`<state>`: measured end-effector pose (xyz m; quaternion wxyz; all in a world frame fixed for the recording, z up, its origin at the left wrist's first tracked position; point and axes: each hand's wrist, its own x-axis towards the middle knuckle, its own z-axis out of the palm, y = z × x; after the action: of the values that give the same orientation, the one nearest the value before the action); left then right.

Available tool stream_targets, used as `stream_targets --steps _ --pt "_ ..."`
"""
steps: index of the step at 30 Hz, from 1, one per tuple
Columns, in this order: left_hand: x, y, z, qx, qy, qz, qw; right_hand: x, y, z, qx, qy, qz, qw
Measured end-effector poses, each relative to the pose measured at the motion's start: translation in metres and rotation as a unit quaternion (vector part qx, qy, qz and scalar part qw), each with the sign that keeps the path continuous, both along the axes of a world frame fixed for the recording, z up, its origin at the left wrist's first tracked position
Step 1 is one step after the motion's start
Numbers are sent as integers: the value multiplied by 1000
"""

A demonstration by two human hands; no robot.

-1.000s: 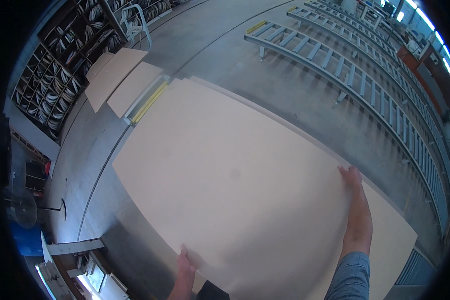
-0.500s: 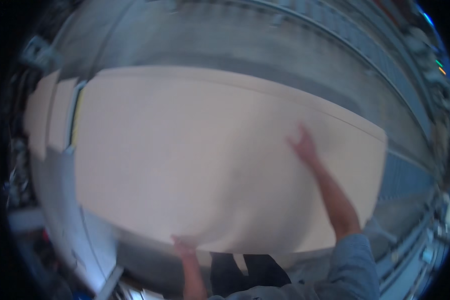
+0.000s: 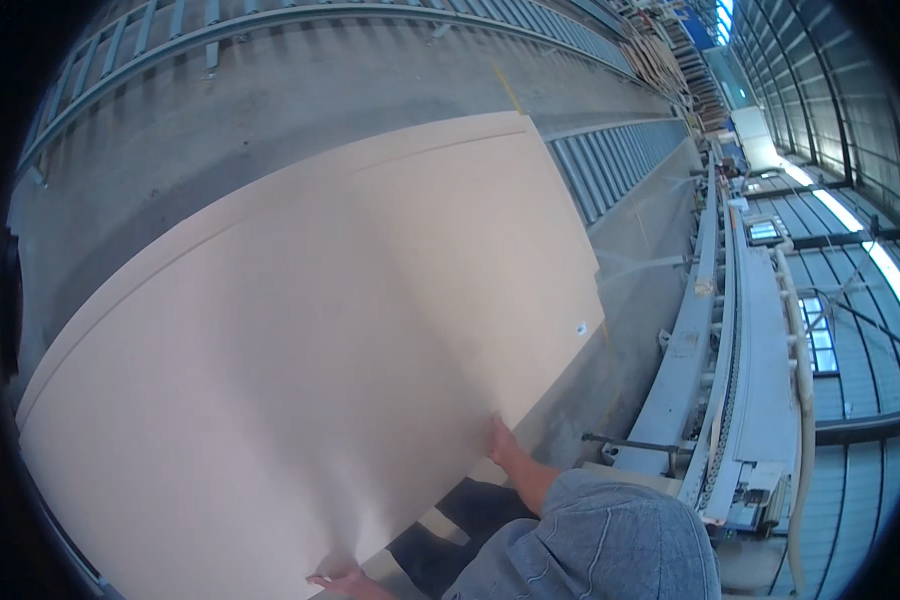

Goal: The person catches wooden panels exiting a machine conveyor and stacks them onto a pile by hand, then processes smaller wooden boards on a table using a wooden block and stacks them.

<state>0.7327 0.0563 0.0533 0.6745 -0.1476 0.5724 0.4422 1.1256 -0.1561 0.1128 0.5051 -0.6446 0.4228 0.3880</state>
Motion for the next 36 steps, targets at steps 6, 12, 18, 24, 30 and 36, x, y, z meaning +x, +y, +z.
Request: stream_targets --steps 6,12,18,24,30,36 --pt "-15 2 -18 113 -105 -23 988 0 1 -2 14 -8 6 1000" --pt "-11 -9 -28 228 -215 -46 949 24 -5 5 34 -18 15 999" --pt "-49 -18 -27 364 -254 -43 895 33 23 -22 54 1 56 997" --pt "-33 -66 -83 296 -274 39 914 78 -52 -37 201 7 57 978" --pt "60 -31 0 -17 181 134 974 99 -34 5 59 29 -17 998" --pt "69 -36 -6 -29 205 194 959 108 -28 12 58 23 -15 998"
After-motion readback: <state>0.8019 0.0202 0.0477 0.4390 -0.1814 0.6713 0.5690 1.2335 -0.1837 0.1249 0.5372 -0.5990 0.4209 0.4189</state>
